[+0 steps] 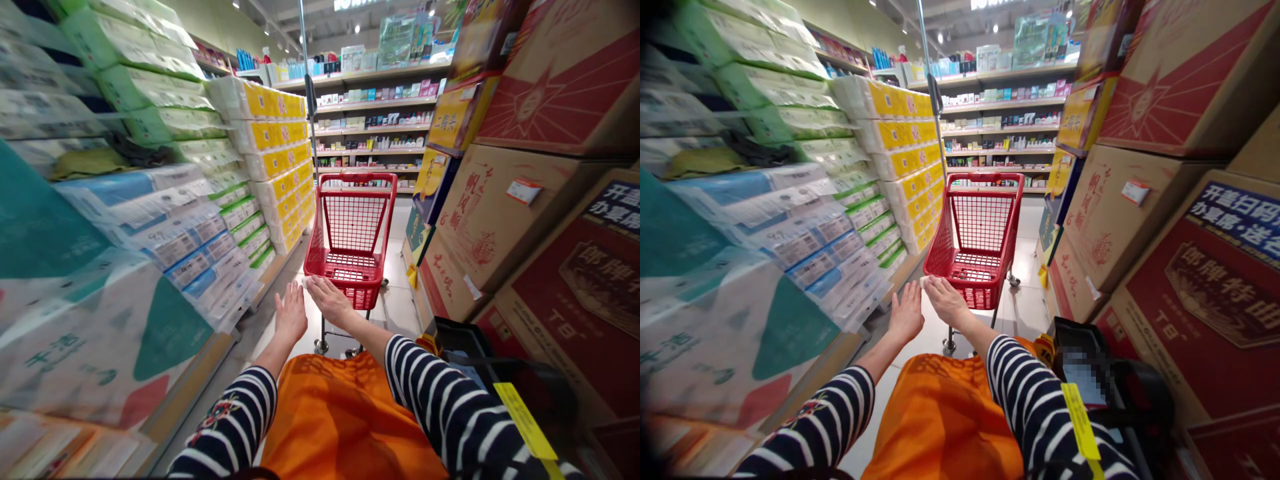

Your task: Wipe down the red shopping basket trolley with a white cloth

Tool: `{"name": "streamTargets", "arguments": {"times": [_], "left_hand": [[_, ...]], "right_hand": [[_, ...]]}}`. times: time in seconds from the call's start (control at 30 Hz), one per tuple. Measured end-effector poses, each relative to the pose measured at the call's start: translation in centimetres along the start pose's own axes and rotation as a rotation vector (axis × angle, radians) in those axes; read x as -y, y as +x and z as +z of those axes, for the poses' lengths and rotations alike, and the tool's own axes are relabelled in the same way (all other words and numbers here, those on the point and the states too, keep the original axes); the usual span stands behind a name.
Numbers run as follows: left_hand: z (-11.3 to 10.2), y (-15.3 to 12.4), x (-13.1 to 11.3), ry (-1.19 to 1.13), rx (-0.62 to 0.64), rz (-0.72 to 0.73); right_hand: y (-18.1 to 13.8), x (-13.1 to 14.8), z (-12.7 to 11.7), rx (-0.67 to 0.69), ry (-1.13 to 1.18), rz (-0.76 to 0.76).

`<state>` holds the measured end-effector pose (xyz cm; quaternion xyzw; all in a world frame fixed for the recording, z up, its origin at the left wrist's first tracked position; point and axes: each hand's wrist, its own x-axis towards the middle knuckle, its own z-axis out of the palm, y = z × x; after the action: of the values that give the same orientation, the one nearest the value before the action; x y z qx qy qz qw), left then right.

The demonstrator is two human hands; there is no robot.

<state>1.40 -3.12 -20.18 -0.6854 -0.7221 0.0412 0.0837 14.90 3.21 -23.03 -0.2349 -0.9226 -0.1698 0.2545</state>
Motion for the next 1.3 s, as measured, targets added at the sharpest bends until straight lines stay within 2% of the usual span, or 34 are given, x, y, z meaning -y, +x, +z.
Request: {"name": "streamTargets", "arguments": {"times": [0.1,0.2,0.3,0.43,0.57,0.67,0.83,0.97,1.1,1.17,1.3], "left_hand": [[-0.3,-0.1,0.2,0.006,-0.001,0.006],[0.2,-0.5,-0.3,-0.003,0.007,0.056],[0.6,-0.7,-1.0,-0.021,0.004,0.095],[0.0,-0.1,-1.2,-0.043,-0.035,0.056],[-1.0,0.5,-0.8,-0.042,-0.082,-0.012],[-1.1,0.2,-1.0,-0.027,-0.083,0.004],[-0.6,-1.0,-2.2,-0.029,-0.062,0.095],[-1.5,-0.4,-2.5,-0.041,-0.093,0.091],[-2.9,0.7,-2.6,-0.047,-0.141,0.044],[-3.0,0.6,-2.9,-0.051,-0.130,0.059],[-1.8,-0.9,-3.7,-0.040,-0.069,0.133]], "right_hand": [[-0.2,0.3,1.0,0.039,0.023,0.003],[-2.6,1.0,2.2,0.152,0.041,0.055],[-4.1,1.4,2.0,0.203,0.032,0.070],[-1.8,0.6,-0.8,0.077,-0.008,-0.003],[0.8,-0.7,-2.7,-0.039,-0.057,0.046],[-0.1,-0.8,-1.9,-0.059,-0.072,0.083],[-3.7,0.2,-0.3,0.034,-0.031,0.061],[-2.6,-0.6,-2.5,-0.013,-0.024,0.063],[-0.3,-2.0,-4.5,-0.113,-0.067,0.151],[-0.8,-1.9,-4.0,-0.108,-0.086,0.140],[-4.1,-0.4,-1.9,-0.028,-0.082,0.075]]}}
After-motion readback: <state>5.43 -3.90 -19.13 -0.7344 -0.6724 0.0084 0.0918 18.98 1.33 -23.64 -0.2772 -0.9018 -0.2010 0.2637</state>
